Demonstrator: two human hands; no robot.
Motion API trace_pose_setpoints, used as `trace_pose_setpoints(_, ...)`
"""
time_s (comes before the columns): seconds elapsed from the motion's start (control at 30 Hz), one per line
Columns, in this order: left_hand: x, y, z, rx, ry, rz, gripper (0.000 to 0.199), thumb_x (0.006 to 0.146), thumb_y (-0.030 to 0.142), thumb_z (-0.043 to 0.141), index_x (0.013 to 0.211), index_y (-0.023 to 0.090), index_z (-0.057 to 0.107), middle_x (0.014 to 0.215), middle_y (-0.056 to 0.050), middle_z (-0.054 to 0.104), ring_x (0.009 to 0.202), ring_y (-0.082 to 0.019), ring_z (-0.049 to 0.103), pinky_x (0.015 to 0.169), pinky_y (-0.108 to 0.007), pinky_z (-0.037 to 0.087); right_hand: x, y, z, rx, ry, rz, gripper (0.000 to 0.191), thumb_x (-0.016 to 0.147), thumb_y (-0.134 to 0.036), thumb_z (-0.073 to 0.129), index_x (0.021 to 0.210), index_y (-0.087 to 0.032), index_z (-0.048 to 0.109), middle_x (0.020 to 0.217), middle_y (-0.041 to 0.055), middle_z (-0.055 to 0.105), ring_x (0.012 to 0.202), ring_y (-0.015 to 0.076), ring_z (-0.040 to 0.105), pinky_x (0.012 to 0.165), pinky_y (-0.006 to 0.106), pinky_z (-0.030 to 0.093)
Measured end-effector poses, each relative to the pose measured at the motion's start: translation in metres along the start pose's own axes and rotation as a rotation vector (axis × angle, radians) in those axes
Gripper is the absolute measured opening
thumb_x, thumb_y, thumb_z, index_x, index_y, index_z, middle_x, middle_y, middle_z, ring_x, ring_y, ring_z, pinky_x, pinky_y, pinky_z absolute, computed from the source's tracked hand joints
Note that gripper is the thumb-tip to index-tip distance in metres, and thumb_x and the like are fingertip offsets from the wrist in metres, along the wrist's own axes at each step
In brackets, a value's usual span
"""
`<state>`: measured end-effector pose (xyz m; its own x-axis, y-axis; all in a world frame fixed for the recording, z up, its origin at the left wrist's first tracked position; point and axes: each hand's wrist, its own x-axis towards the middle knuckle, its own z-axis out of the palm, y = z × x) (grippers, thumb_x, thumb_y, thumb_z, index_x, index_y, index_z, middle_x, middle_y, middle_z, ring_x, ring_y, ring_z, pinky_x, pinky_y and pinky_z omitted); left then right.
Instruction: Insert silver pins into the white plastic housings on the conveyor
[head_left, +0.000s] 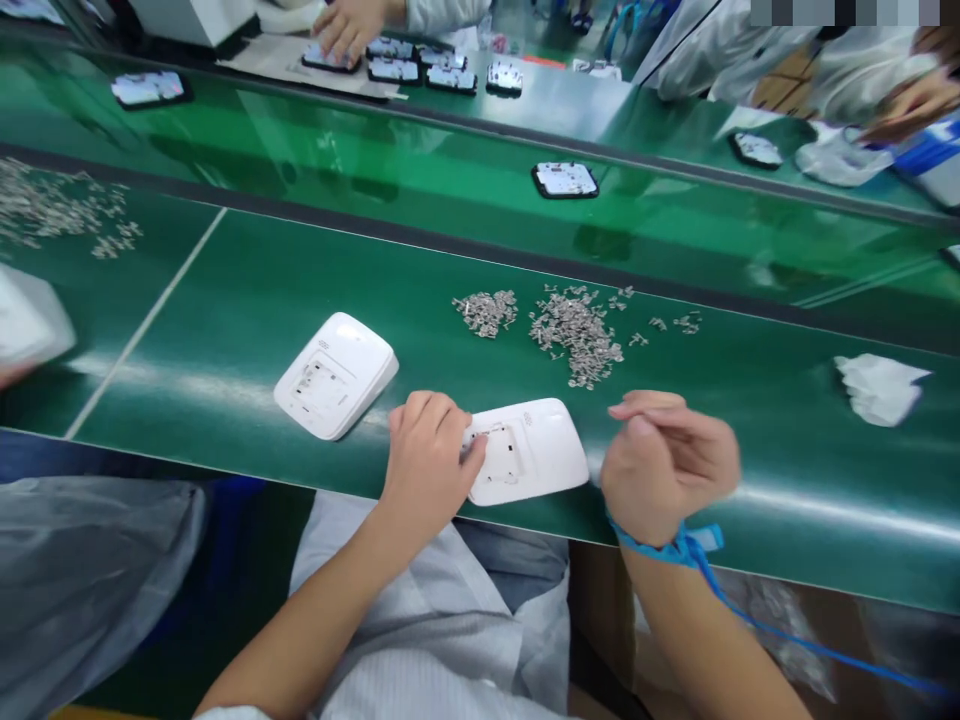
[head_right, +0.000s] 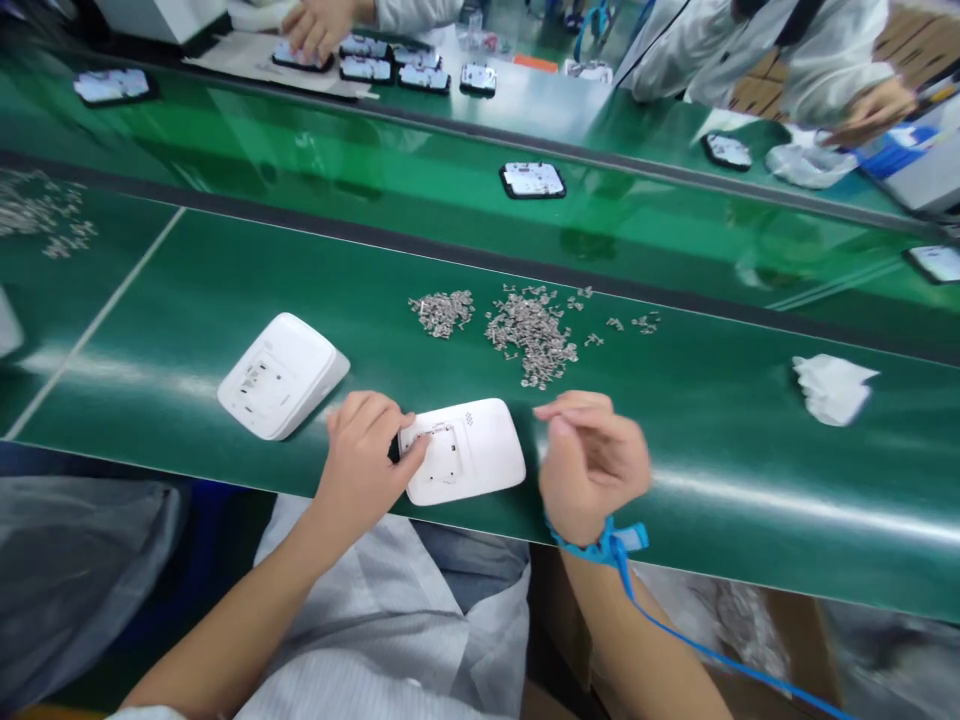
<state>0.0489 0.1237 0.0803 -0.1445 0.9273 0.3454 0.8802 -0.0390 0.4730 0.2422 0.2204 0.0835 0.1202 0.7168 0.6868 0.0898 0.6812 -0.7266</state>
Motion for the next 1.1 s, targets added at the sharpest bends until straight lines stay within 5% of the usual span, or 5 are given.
trace_pose_setpoints(0.17,-0.041,-0.016,-0.034,0.35,0.12,-0.195,0.034,0.088,0.034,0.067,0.115,0.015,0.058,0.125,-0.019,0.046,0.122,-0.039,0.04,0.096,-0.054,0.037,0.001,0.013,0.001,0.114,0.212,0.395,0.012,0.069,-0.014,0.079,0.077,-0.019,0.071,0.07,0.0029,0.068,0.064,0.0152,0.064,0.065,0.031,0.05)
trace_pose_setpoints(0.37,-0.055,-0.055,-0.049,0.326,0.189,-0.368,0.06,0.09,0.03,0.057,0.144,0.017,0.034,0.144,-0.019,0.044,0.138,-0.037,0.039,0.111,-0.055,0.027,-0.01,0.006,0.004,0.051,0.124,0.661,0.024,0.066,-0.029,0.084,0.083,-0.019,0.071,0.077,0.0034,0.07,0.071,0.015,0.067,0.067,0.026,0.05)
trace_pose_setpoints(0.9,-0.025,-0.171,-0.124,0.563,0.37,-0.723,0.044,0.084,0.033,0.061,0.122,0.012,0.054,0.123,-0.02,0.063,0.121,-0.041,0.056,0.099,-0.061,0.043,0.003,0.049,0.041,-0.203,-0.558,0.499,0.035,0.082,-0.053,0.061,0.098,-0.021,0.06,0.081,0.0059,0.071,0.072,0.0194,0.069,0.064,0.03,0.053)
trace_pose_setpoints(1.03,0.014,-0.122,-0.115,0.484,0.524,-0.182,0.028,0.088,0.03,0.06,0.111,0.015,0.06,0.114,-0.018,0.063,0.114,-0.034,0.058,0.099,-0.055,0.045,0.007,0.051,0.051,-0.232,-0.598,0.479,0.034,0.086,-0.052,0.058,0.1,-0.022,0.053,0.072,0.0027,0.067,0.061,0.0168,0.063,0.056,0.028,0.048)
trace_pose_setpoints(1.1,0.026,-0.084,-0.098,0.38,0.274,0.14,0.012,0.09,0.029,0.061,0.101,0.023,0.064,0.11,-0.01,0.065,0.11,-0.026,0.061,0.099,-0.049,0.046,0.006,0.051,0.048,-0.214,-0.603,0.485,0.032,0.088,-0.053,0.056,0.099,-0.023,0.052,0.068,0.0022,0.065,0.061,0.0179,0.064,0.056,0.029,0.049)
